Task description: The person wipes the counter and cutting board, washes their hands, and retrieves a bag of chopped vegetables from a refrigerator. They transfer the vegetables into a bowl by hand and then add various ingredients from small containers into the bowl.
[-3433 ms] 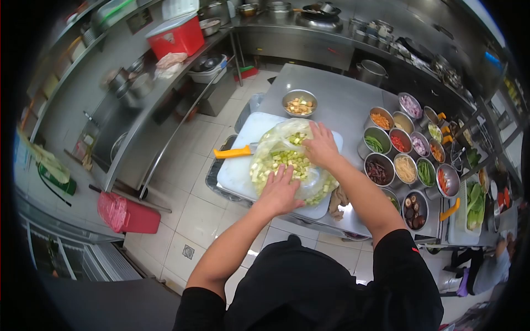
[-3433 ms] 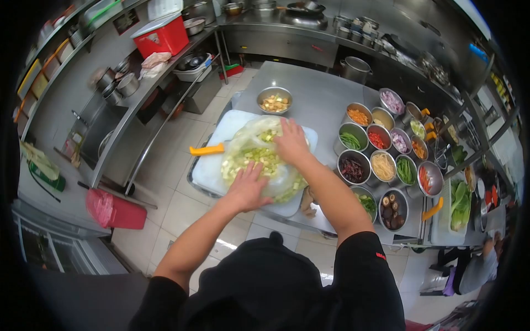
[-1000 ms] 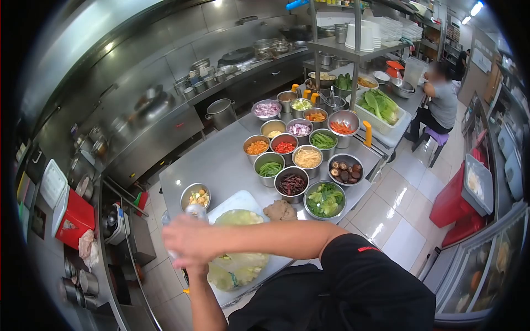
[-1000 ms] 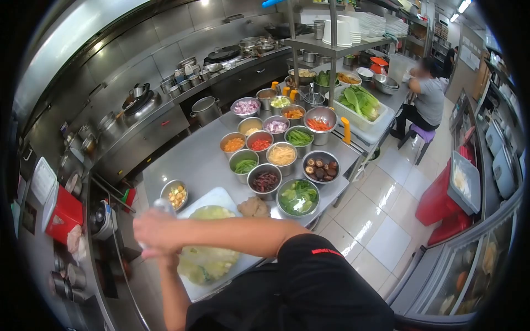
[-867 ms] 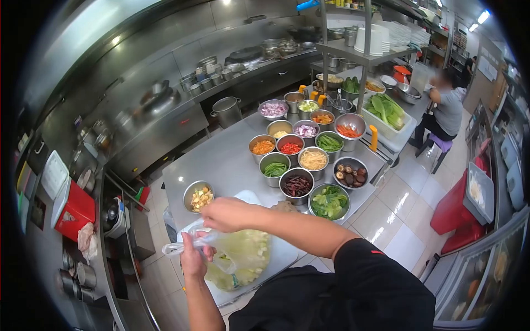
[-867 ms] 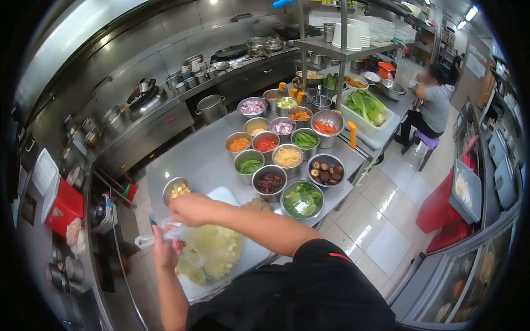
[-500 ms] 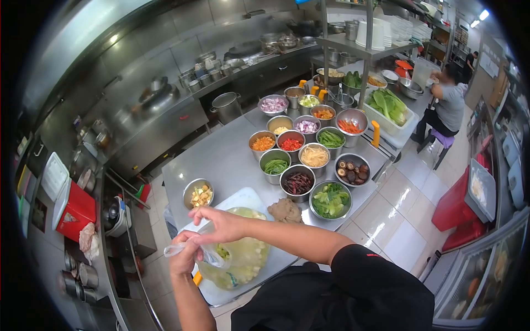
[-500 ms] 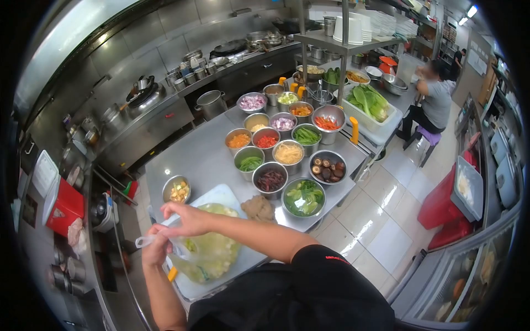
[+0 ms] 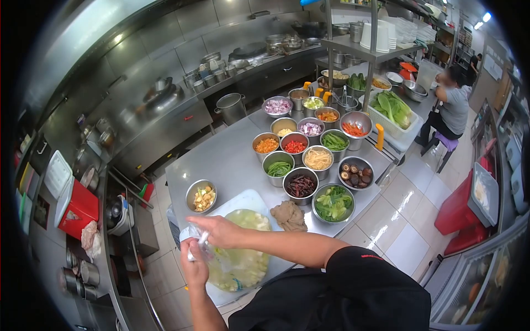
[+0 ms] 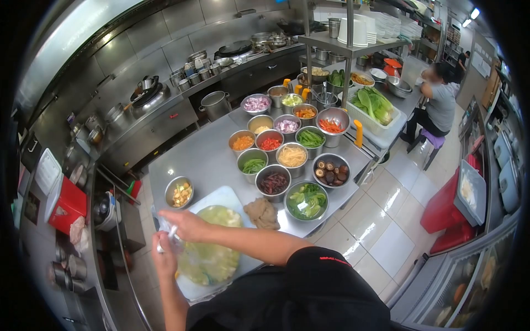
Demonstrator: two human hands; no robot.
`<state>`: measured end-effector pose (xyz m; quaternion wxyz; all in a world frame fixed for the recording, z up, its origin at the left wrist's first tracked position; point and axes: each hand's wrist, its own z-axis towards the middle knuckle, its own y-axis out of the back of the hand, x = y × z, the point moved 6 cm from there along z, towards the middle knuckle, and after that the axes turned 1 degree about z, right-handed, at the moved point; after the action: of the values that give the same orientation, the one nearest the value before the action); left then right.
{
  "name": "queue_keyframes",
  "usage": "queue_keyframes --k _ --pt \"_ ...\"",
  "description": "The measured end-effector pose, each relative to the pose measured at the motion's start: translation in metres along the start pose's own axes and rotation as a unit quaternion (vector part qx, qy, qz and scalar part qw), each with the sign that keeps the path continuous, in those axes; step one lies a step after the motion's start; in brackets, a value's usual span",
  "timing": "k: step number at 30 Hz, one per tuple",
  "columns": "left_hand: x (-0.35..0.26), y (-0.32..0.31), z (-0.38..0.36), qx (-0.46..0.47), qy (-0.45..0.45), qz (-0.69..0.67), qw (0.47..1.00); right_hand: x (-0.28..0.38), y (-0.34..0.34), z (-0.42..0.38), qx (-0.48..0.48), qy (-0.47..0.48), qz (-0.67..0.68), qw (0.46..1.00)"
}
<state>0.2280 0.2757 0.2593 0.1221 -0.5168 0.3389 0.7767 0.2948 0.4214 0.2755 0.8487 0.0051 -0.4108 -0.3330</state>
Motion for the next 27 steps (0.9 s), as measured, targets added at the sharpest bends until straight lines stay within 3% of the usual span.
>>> queue_keyframes --k 1,3,6,8,10,13,14,15,17,19,20,22,24,25,27 --pt "-0.012 0.006 0.001 -0.026 -0.051 0.053 0.997 0.002 0.001 -0.002 0.04 -0.05 0.057 0.996" --pt "-0.032 0.015 0.0 -0.036 -0.05 0.092 0.994 0.023 0.011 -0.001 0.122 -0.149 0.171 0.966" --pt "-0.052 0.024 -0.003 -0.059 -0.082 0.176 0.979 0.019 0.015 0.018 0.084 -0.22 0.38 0.895" --pt "-0.062 0.026 -0.008 -0.082 -0.122 0.275 0.95 0.014 0.018 0.019 0.07 -0.239 0.296 0.922" --pt "-0.035 0.027 -0.021 -0.039 -0.026 0.334 0.941 -0.004 0.024 0.017 0.071 -0.214 0.139 0.964" --pt "0.057 0.031 -0.059 0.005 0.047 0.392 0.919 -0.071 0.073 -0.015 0.036 -0.37 0.034 0.928" --pt "0.047 0.028 -0.058 0.014 0.059 0.408 0.911 -0.078 0.086 -0.025 0.046 -0.435 0.015 0.899" --pt "0.054 0.033 -0.063 0.081 0.248 0.292 0.92 -0.079 0.085 -0.023 0.049 -0.443 0.067 0.892" --pt "0.046 0.047 -0.043 0.023 0.211 0.141 0.967 -0.066 0.08 -0.024 0.062 -0.464 0.17 0.867" --pt "0.027 0.049 -0.03 -0.038 0.159 -0.074 0.984 -0.034 0.082 -0.011 0.174 -0.378 0.136 0.899" --pt "0.01 0.035 -0.023 -0.043 0.155 -0.164 0.973 -0.022 0.08 -0.006 0.228 -0.33 0.119 0.908" --pt "-0.024 -0.002 -0.016 -0.047 0.14 -0.341 0.928 -0.021 0.065 -0.003 0.236 -0.283 0.046 0.929" --pt "-0.029 -0.037 -0.011 -0.009 0.082 -0.369 0.926 -0.018 0.054 -0.003 0.218 -0.264 0.012 0.939" --pt "-0.027 -0.049 -0.006 0.011 0.05 -0.381 0.923 -0.036 0.058 -0.005 0.164 -0.308 -0.001 0.937" --pt "0.013 -0.034 -0.006 -0.01 0.13 -0.348 0.928 -0.074 0.088 -0.009 0.161 -0.335 -0.038 0.928"
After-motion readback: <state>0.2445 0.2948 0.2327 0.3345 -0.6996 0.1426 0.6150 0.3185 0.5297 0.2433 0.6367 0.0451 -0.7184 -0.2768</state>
